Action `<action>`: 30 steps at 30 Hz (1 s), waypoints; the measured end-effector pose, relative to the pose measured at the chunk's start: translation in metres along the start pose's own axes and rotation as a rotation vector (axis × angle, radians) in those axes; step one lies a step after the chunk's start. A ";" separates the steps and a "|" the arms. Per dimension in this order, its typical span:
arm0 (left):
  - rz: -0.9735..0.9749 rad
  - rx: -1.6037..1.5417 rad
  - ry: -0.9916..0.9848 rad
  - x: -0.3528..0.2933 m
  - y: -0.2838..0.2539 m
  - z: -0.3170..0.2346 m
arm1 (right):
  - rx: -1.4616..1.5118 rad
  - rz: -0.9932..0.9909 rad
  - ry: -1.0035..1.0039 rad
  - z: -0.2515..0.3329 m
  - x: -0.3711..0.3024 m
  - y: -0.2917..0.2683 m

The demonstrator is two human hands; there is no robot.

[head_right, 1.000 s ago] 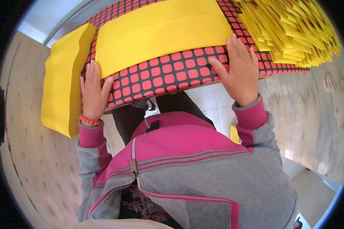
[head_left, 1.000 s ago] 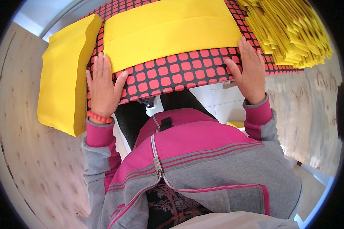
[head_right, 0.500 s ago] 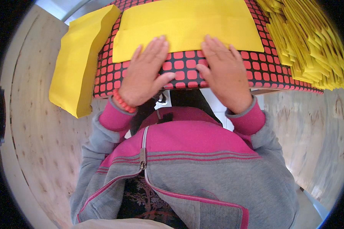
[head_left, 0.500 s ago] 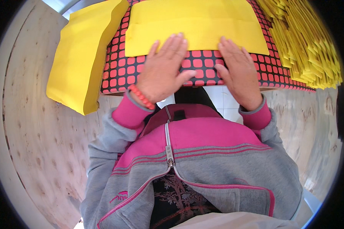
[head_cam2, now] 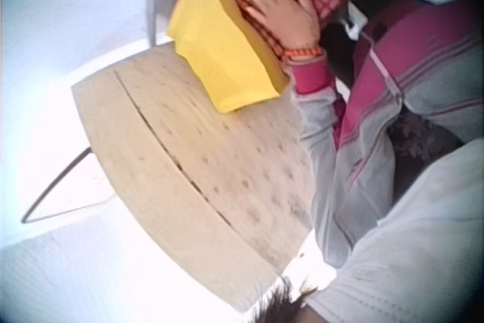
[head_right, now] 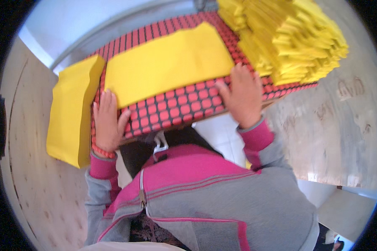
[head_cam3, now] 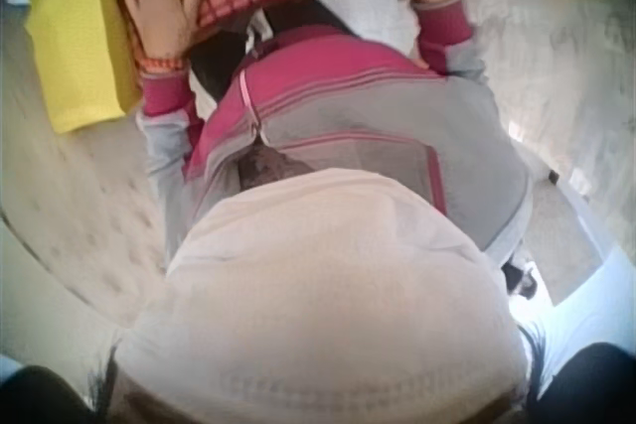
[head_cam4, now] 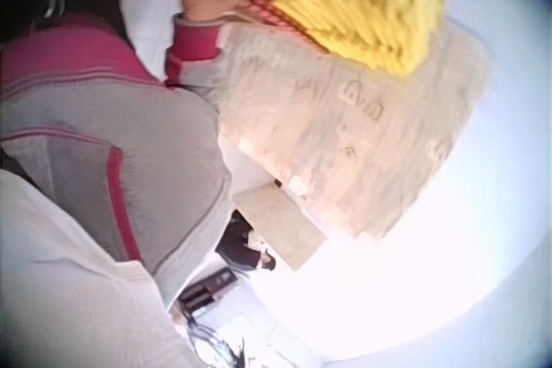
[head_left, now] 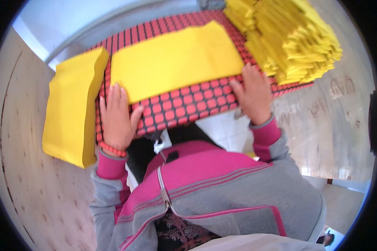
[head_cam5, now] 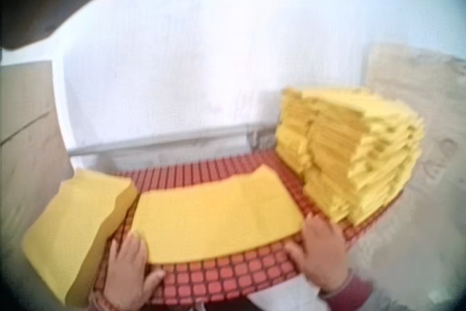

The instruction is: The person folds yellow paper sheets by hand on a patterned table. They smooth each fold, stack the finished pieces, and repeat the process with additional sheets from a nearby pile.

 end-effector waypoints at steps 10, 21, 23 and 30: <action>-0.058 -0.263 0.391 0.051 -0.020 -0.086 | 0.441 0.177 -0.252 0.074 0.004 0.016; -0.104 -0.093 0.407 0.066 -0.023 -0.081 | 0.373 -0.026 -0.201 0.047 0.007 -0.005; -0.064 -0.115 0.367 0.069 -0.022 -0.078 | 0.393 -0.035 -0.297 0.056 0.016 0.003; -0.151 -0.346 0.393 0.048 -0.031 -0.051 | 0.404 -0.110 -0.410 0.013 0.028 -0.013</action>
Point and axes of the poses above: each hand's wrist, its own x-axis towards the middle knuckle, its own y-axis out of the palm, z = x × y, the point moved 6 cm from there along x, towards the middle knuckle, and after that the axes turned 8 degrees about x, right-handed, at the moved point
